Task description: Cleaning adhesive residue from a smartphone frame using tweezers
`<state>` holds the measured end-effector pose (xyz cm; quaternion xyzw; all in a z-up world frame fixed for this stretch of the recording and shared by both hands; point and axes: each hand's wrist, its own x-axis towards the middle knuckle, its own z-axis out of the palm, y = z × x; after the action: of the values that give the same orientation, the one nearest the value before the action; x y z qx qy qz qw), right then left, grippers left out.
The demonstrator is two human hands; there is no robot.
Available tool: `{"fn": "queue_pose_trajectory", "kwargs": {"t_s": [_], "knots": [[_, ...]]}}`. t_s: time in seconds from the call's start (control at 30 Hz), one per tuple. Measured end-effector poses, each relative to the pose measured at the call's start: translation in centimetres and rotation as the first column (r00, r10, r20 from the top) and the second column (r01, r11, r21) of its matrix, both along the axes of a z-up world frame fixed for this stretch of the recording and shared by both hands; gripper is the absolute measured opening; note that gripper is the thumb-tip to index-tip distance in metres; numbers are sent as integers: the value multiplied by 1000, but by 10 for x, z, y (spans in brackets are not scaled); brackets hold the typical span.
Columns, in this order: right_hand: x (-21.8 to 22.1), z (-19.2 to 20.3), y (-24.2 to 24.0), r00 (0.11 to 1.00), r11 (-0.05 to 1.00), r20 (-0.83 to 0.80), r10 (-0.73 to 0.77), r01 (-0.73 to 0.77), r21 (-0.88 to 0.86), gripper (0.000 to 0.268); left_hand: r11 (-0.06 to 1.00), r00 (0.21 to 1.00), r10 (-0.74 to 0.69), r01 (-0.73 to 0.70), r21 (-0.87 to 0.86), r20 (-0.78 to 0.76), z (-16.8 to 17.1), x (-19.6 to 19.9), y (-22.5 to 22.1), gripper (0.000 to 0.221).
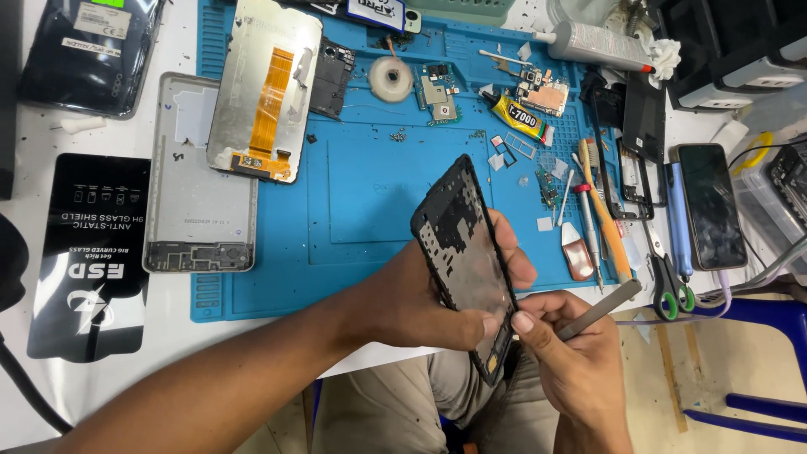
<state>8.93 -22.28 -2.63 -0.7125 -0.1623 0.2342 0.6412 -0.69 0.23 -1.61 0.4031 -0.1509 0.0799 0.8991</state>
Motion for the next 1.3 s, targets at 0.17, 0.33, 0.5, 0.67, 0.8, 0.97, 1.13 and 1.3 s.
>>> {"fn": "queue_pose_trajectory", "kwargs": {"t_s": [0.17,0.33,0.5,0.67,0.8,0.97,1.13,1.3], "knots": [[9,3,-7,991,997,-111,69,-74,-39,13,999,999,-23,25,-41,40,-3,1,-1,51],[8,7,-11,978,996,-190,89,-91,1,14,995,995,-62,68,-80,75,-3,-1,-2,49],[0,40,4,937,819,119,328,-220,-530,30,984,995,-92,99,-150,49,-4,-2,-5,47],[-2,44,8,910,801,133,393,-268,-535,27,997,998,-51,49,-61,-29,1,-5,-3,49],[-1,37,6,931,805,90,354,-255,-536,20,974,997,37,-22,226,-64,14,-4,4,39],[-5,30,4,906,739,174,385,-190,-646,23,917,989,136,-105,384,-54,8,-2,1,50],[-8,26,5,864,592,239,443,-82,-802,28,898,983,174,-132,420,-63,3,-2,-1,55],[-5,16,3,786,541,341,516,10,-841,41,935,986,154,-124,332,-65,6,-3,-1,54]]}}
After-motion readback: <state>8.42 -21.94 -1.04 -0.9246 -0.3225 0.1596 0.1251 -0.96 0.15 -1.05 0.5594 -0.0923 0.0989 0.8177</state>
